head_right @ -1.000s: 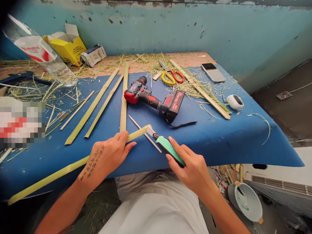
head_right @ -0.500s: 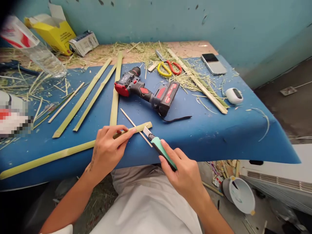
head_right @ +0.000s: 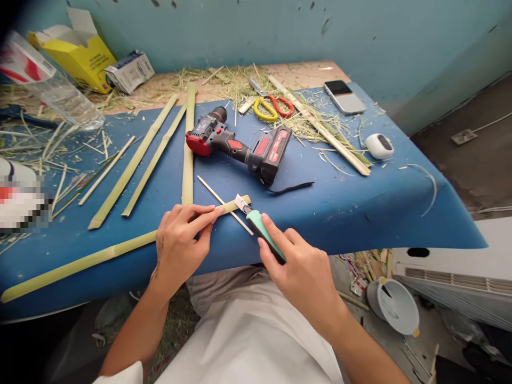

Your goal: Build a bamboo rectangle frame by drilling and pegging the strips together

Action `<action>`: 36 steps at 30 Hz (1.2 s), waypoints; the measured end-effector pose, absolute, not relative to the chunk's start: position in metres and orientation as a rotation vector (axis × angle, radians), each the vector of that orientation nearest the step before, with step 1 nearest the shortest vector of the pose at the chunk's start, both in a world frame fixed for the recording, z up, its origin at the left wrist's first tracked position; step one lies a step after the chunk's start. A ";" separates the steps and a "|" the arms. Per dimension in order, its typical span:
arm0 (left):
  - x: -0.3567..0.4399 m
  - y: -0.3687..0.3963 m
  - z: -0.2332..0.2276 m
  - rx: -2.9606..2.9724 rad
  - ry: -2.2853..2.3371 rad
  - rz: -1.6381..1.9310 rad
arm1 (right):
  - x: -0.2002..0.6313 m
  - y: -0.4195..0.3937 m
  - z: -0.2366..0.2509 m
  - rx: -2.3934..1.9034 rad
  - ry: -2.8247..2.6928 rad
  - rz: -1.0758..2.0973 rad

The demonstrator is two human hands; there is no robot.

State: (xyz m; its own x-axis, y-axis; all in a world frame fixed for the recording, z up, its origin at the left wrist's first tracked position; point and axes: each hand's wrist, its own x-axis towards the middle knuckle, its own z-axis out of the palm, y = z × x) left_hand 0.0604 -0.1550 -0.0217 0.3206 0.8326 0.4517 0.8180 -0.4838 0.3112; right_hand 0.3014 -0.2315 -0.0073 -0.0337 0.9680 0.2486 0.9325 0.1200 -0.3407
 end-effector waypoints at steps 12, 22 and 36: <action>0.060 -0.151 -0.022 2.511 1.589 0.903 | 0.301 -0.227 -0.003 -1.873 -1.978 0.228; 0.061 -0.157 -0.016 2.432 1.557 0.910 | 0.303 -0.230 0.003 -1.906 -1.996 0.249; 0.062 -0.157 -0.023 2.509 1.565 0.913 | 0.302 -0.231 -0.002 -1.901 -1.967 0.242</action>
State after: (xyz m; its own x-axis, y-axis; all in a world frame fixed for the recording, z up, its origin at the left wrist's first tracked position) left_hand 0.0620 -0.1566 -0.0226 0.3148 0.8332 0.4547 0.8058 -0.4877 0.3358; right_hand 0.3017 -0.2309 -0.0024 -0.0017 0.9873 0.1589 0.9195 0.0641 -0.3879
